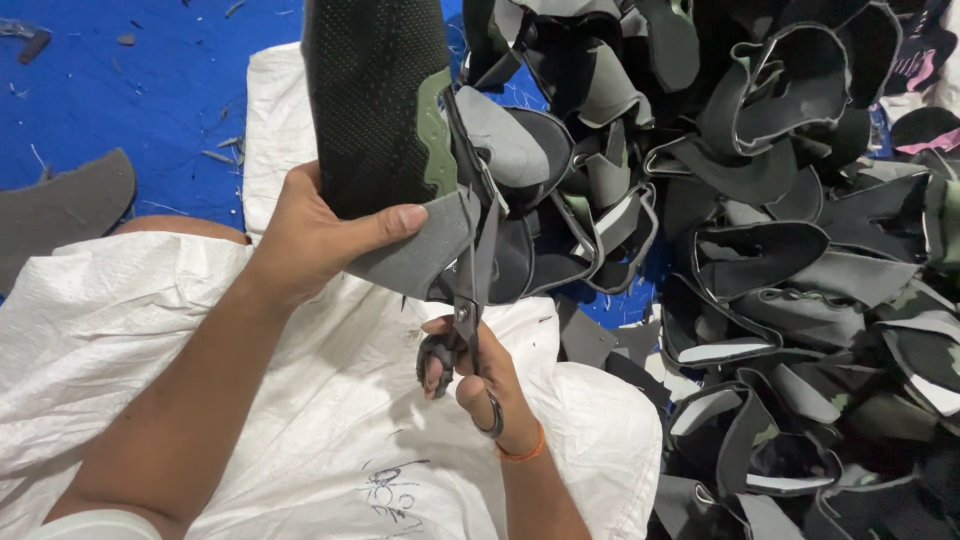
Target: Trimming excess material from shoe upper components using scissors.
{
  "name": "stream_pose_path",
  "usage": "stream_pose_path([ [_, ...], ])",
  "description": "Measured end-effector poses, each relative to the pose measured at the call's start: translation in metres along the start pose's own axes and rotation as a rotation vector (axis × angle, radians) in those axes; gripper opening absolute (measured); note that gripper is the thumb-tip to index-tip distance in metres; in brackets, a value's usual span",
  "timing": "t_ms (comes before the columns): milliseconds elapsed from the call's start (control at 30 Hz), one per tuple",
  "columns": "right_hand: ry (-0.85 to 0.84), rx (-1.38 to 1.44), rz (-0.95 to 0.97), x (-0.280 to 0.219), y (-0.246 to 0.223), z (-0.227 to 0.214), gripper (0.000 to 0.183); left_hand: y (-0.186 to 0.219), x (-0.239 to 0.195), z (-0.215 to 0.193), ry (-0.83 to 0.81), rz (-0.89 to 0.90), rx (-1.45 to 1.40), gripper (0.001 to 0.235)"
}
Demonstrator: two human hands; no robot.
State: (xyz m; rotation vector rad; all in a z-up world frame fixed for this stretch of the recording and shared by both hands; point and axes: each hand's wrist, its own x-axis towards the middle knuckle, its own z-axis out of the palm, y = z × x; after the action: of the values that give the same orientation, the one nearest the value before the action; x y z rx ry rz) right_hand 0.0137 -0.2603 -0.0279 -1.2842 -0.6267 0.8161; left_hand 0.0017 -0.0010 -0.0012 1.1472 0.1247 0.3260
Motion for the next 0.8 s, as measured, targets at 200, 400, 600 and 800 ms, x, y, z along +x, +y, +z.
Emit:
stream_pose_path([
  [200,0.025,-0.014,0.021,0.000,0.003,-0.003,0.088,-0.001,0.001,0.000,0.020,0.009,0.094,0.030],
  [400,0.032,-0.107,0.003,0.001,0.000,-0.004,0.085,-0.004,0.000,-0.001,0.020,0.014,0.128,0.031],
  [600,0.022,-0.103,-0.005,0.001,-0.006,-0.003,0.090,-0.002,0.001,-0.002,0.045,0.015,0.182,0.038],
  [800,0.021,-0.093,-0.002,-0.005,0.008,-0.012,0.078,-0.006,0.004,0.001,0.020,-0.034,0.151,0.036],
])
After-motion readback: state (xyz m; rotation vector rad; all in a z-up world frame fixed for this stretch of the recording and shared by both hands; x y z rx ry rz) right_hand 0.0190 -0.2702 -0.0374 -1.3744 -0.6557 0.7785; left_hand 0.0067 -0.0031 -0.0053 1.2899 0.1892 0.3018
